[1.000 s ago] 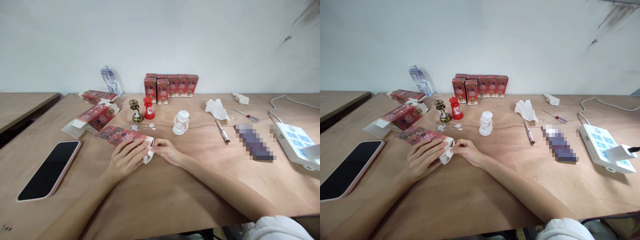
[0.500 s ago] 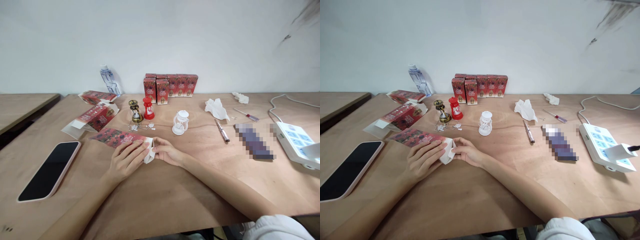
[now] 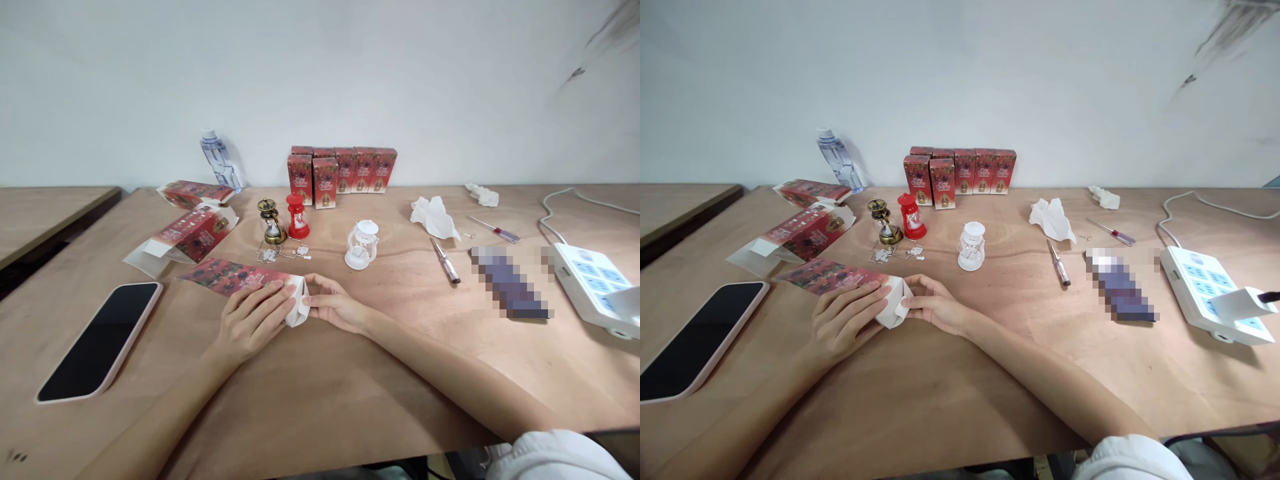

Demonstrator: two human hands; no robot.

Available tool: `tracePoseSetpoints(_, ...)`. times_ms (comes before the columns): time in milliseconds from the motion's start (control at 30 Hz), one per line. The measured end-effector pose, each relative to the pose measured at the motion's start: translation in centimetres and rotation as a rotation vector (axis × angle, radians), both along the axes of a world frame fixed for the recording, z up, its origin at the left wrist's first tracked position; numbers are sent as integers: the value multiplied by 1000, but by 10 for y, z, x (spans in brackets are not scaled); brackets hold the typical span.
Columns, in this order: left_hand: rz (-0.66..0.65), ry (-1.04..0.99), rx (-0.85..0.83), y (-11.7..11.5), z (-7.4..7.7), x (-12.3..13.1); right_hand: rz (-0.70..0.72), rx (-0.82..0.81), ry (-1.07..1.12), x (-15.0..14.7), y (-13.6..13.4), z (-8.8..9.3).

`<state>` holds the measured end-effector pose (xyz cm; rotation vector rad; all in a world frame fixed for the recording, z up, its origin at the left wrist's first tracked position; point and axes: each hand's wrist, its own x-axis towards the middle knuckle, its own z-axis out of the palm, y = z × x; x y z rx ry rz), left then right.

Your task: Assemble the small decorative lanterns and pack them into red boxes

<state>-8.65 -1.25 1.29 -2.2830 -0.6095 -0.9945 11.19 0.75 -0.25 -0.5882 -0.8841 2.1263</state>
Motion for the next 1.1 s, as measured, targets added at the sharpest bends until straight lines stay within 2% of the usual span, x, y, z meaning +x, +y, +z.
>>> tracePoseSetpoints(400, 9, -14, 0, -1, -2, 1, 11, 16, -6, -1, 1, 0)
tracePoseSetpoints(700, -3, 3, 29, -3, 3, 7, -42, 22, -52, -3, -4, 5)
tracePoseSetpoints(867, 0, -20, 12, -1, 6, 6, -24, -13, -16, -3, -1, 5)
tracePoseSetpoints(1000, 53, -77, 29, -1, 9, 6, -14, -76, 33, -2, 1, 3)
tracePoseSetpoints(1100, 100, -72, 16, -2, 11, 7, -58, -67, 60, -2, 0, 2)
